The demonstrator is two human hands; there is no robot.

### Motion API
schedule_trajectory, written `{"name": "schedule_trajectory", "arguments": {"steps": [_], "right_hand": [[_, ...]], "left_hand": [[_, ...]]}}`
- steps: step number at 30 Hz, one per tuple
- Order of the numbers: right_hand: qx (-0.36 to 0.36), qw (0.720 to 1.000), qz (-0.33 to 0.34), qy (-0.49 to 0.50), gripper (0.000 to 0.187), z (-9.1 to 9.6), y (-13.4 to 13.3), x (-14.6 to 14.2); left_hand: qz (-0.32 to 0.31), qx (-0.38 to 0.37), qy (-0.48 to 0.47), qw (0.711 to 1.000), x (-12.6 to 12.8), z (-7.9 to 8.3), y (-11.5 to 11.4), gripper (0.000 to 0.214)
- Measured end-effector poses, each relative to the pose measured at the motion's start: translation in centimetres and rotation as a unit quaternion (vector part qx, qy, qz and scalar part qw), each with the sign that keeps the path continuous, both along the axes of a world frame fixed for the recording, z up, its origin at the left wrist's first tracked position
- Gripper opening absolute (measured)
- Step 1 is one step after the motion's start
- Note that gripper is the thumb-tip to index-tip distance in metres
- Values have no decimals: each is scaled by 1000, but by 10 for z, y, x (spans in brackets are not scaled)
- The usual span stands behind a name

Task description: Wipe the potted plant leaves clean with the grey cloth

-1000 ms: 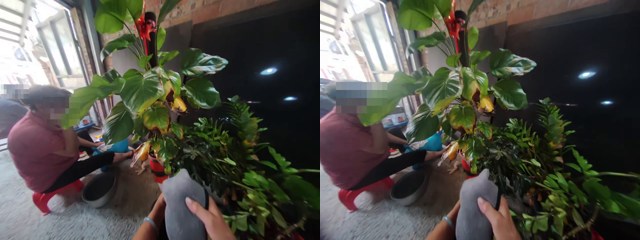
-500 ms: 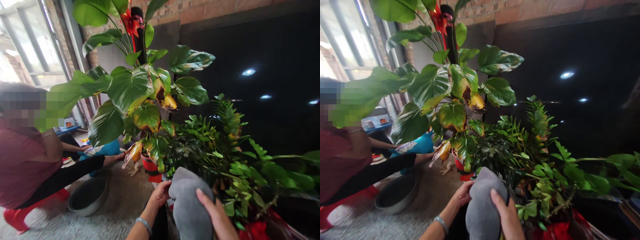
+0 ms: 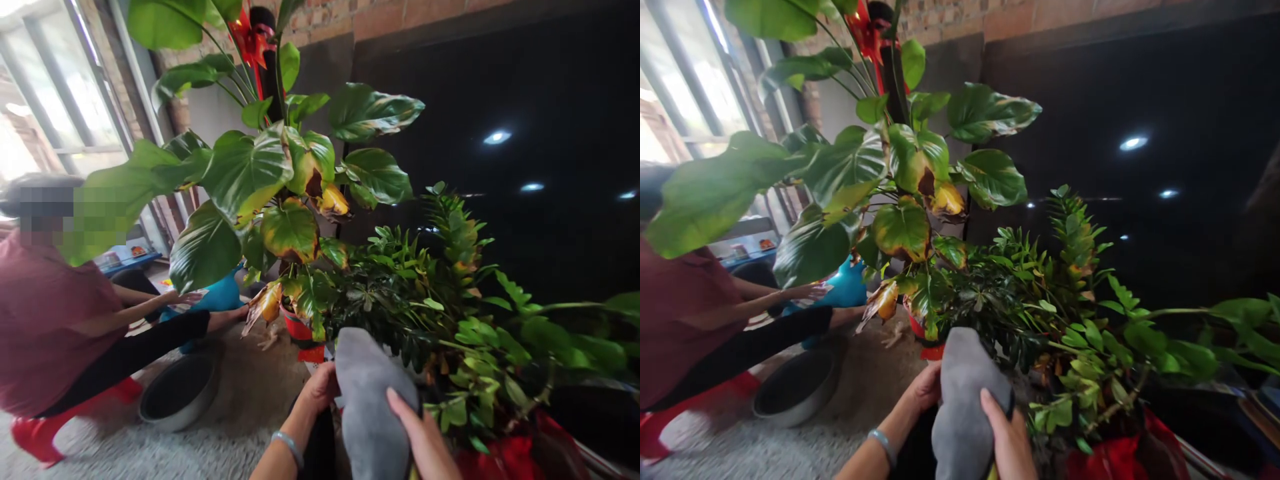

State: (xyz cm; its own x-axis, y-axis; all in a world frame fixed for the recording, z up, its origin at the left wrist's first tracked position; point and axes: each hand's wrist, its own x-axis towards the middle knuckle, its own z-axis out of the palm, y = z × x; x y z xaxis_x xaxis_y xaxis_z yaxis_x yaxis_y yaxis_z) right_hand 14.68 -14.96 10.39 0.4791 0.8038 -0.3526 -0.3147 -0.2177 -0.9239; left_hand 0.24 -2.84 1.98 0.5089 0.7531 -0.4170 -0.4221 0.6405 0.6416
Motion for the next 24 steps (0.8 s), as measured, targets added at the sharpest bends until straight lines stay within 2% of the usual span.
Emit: {"name": "schedule_trajectory", "arguments": {"steps": [2, 4, 6, 7, 9, 12, 14, 15, 17, 19, 21, 22, 24], "right_hand": [[44, 996, -81, -6, 74, 30, 1, 14], [116, 978, -174, -3, 76, 65, 15, 24], [151, 963, -221, 28, 69, 85, 34, 29], [144, 962, -221, 65, 64, 86, 41, 29], [101, 965, -179, 163, 57, 71, 45, 25], [10, 965, -69, 255, 53, 35, 26, 14], [-28, 968, -28, 249, 57, 26, 7, 9], [-29, 971, -35, 234, 59, 29, 1, 8], [20, 977, -105, 185, 62, 48, -2, 10], [94, 967, -201, 126, 62, 73, 10, 17], [138, 952, -256, 99, 57, 89, 31, 23], [135, 951, -255, 111, 52, 89, 41, 25], [89, 958, -210, 175, 42, 74, 52, 23]], "left_hand": [[12, -1, 1, 1000, -1, -1, 1, 5], [9, 0, -2, 1000, -1, 0, 1, 6], [5, 1, -4, 1000, 0, 1, 0, 6], [7, 0, -4, 1000, 1, 2, 0, 6], [14, -5, -4, 1000, 2, 4, -1, 6], [21, -14, -1, 1000, 2, 4, 0, 8], [22, -22, 3, 1000, 1, 3, 2, 13], [23, -27, 5, 999, 1, 2, 3, 16], [25, -29, 7, 999, 0, 2, 3, 20], [21, -26, 7, 999, 1, 1, 3, 22], [18, -24, 8, 1000, 2, 1, 3, 21], [18, -24, 10, 1000, 3, 0, 3, 20], [21, -23, 12, 999, 5, -2, 3, 18]]}}
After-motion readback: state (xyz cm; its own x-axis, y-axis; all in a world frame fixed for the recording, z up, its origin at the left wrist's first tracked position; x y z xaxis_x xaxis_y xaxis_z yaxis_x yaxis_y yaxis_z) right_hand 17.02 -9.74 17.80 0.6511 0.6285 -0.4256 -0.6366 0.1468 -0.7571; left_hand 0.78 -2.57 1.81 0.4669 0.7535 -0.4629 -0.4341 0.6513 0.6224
